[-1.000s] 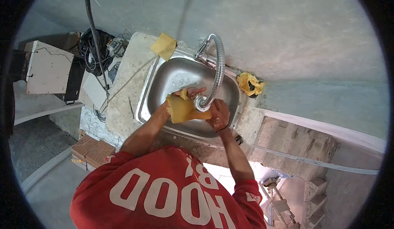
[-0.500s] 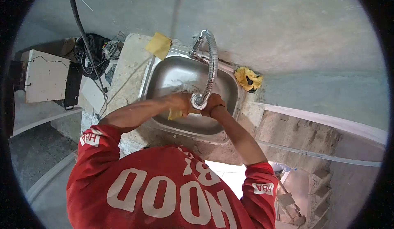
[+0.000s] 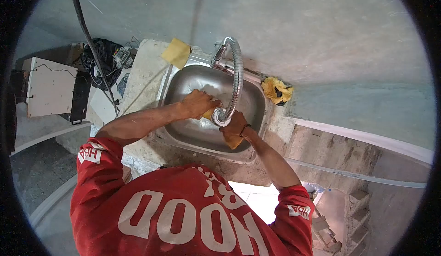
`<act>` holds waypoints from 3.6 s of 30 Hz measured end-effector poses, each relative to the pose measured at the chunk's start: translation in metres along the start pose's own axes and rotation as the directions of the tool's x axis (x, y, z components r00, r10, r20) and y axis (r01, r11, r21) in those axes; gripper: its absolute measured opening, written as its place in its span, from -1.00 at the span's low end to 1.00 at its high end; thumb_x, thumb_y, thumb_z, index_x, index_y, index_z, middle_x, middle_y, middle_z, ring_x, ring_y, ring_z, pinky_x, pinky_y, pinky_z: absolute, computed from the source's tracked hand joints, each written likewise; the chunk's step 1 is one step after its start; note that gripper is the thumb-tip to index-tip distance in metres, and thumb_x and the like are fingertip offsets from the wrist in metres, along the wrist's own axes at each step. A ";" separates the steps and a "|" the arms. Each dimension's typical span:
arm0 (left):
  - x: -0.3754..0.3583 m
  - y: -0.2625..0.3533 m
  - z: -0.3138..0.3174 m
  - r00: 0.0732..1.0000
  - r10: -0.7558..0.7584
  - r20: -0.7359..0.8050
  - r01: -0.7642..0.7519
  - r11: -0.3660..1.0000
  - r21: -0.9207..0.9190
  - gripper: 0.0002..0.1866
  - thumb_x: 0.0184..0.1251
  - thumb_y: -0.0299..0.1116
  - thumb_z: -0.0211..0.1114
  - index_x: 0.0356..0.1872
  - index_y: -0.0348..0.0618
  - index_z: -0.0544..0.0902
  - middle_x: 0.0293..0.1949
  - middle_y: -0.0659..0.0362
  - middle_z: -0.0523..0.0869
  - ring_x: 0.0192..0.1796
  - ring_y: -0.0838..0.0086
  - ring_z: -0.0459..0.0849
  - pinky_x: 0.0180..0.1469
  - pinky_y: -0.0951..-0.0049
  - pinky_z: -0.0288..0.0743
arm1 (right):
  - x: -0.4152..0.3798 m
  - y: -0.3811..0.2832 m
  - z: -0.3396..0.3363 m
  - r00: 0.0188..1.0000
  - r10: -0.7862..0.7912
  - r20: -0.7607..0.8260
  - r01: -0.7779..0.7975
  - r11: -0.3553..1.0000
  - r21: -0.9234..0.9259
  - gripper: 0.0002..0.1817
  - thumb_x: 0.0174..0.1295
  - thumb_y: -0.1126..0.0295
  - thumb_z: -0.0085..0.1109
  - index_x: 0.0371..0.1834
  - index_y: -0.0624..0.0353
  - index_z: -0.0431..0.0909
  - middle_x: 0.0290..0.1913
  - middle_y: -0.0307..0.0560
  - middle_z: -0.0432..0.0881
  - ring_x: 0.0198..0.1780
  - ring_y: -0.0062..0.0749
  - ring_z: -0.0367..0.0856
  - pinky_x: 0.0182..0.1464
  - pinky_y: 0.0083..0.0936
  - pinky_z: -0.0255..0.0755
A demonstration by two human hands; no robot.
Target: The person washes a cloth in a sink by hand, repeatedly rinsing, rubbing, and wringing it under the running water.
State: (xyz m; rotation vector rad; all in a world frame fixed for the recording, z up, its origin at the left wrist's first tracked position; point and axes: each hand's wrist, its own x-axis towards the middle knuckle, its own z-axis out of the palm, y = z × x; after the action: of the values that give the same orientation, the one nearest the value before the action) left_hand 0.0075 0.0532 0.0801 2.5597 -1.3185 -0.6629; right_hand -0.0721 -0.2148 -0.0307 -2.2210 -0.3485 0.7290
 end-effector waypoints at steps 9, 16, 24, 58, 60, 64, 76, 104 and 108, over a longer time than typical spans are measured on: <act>0.022 -0.033 0.056 0.835 0.230 -0.499 -0.369 0.908 -0.198 -0.54 0.16 -0.27 0.52 0.13 0.04 0.72 0.03 0.19 0.81 0.11 0.18 0.79 0.11 0.21 0.69 | -0.037 -0.104 0.039 0.911 0.275 0.309 -0.330 0.034 0.943 -0.55 0.24 0.25 0.47 0.14 0.14 0.57 -0.21 -0.14 0.65 -0.28 -0.36 0.64 -0.38 -0.40 0.60; 0.043 0.024 0.088 0.607 -0.392 -0.691 -0.340 0.658 -0.671 -0.40 -0.11 -0.25 0.64 0.05 -0.15 0.68 -0.03 0.01 0.77 0.01 0.14 0.79 0.05 0.21 0.65 | -0.026 -0.120 0.059 0.977 -0.097 -0.188 0.046 -0.772 0.634 -0.28 0.45 -0.18 0.08 0.37 0.24 0.55 -0.12 0.01 0.74 -0.39 -0.37 0.61 -0.51 -0.56 0.49; 0.033 0.015 0.065 0.758 -0.534 -0.376 0.270 0.780 -0.564 -0.17 -0.09 -0.42 0.67 0.36 0.16 0.62 0.35 0.01 0.54 0.32 -0.07 0.59 0.29 -0.05 0.56 | -0.041 -0.081 0.006 0.922 0.366 0.124 -0.195 0.164 0.967 -0.49 0.42 0.34 0.45 0.37 0.25 0.57 0.10 -0.10 0.79 0.01 -0.37 0.84 0.11 -0.36 0.79; -0.017 0.004 0.056 0.899 -0.435 0.049 0.407 0.790 -0.459 0.00 -0.03 -0.39 0.66 0.55 0.28 0.41 0.57 -0.11 0.27 0.68 -0.10 0.17 0.46 -0.42 0.20 | -0.030 -0.106 0.039 0.911 0.198 0.363 -0.241 -0.458 0.855 -0.28 0.49 -0.06 0.26 0.54 0.16 0.38 0.27 0.16 0.67 0.27 0.00 0.71 0.22 0.02 0.75; -0.022 -0.002 0.057 0.912 -0.409 -0.028 0.323 0.760 -0.565 -0.04 -0.01 -0.42 0.61 0.53 0.27 0.43 0.56 -0.09 0.26 0.67 -0.10 0.16 0.46 -0.39 0.21 | -0.036 -0.087 0.043 0.928 0.222 0.298 -0.279 -0.115 0.953 -0.29 0.44 0.00 0.33 0.52 0.15 0.39 0.27 0.08 0.69 0.27 -0.02 0.72 0.23 0.00 0.74; -0.018 -0.025 0.065 0.869 -0.493 0.042 0.168 0.214 -0.962 -0.26 0.17 -0.42 0.50 0.43 0.30 0.52 0.44 0.01 0.42 0.55 -0.01 0.34 0.43 -0.31 0.31 | -0.045 -0.089 0.039 0.964 0.171 -0.206 0.019 0.723 0.690 -0.25 0.13 0.21 0.59 0.39 0.17 0.50 0.23 0.05 0.71 0.13 0.04 0.79 0.15 -0.05 0.73; 0.048 0.016 0.101 0.877 -0.468 0.110 -0.369 -0.801 -0.471 -0.51 0.37 -0.38 0.51 0.28 -0.14 0.58 -0.02 0.13 0.73 0.01 0.28 0.79 0.02 0.16 0.76 | -0.053 -0.088 0.039 0.932 0.034 -0.360 -0.040 0.999 -0.011 -0.25 -0.04 0.19 0.63 0.29 0.16 0.62 0.20 0.05 0.74 0.20 0.01 0.70 0.37 -0.14 0.53; -0.062 0.013 0.087 0.858 -0.184 -0.479 -0.426 -0.776 -0.466 -0.43 0.57 0.14 0.29 0.22 -0.20 0.68 0.67 -0.10 0.24 0.66 0.11 0.31 0.47 0.09 0.52 | 0.021 -0.062 -0.011 0.777 -0.466 -0.423 0.211 0.827 -0.521 -0.49 0.10 0.25 0.43 0.14 0.15 0.61 0.20 0.16 0.55 0.19 0.15 0.59 0.22 -0.02 0.52; -0.042 0.023 0.080 0.941 -0.312 -0.132 -0.323 -0.705 -0.632 -0.11 0.52 0.06 0.39 0.69 -0.09 0.21 0.60 -0.10 0.33 0.56 -0.04 0.44 0.54 -0.05 0.51 | 0.005 -0.101 -0.065 0.698 -0.549 -0.459 0.232 0.780 -0.581 -0.64 0.14 0.37 0.38 0.05 0.08 0.69 -0.04 -0.05 0.70 0.05 0.00 0.67 0.07 -0.03 0.54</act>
State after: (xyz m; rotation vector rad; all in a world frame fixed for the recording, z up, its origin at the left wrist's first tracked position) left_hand -0.0674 0.0767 0.0301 0.5061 0.1302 -0.6976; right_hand -0.0308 -0.1821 0.0775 -2.5539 -0.7209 -0.3917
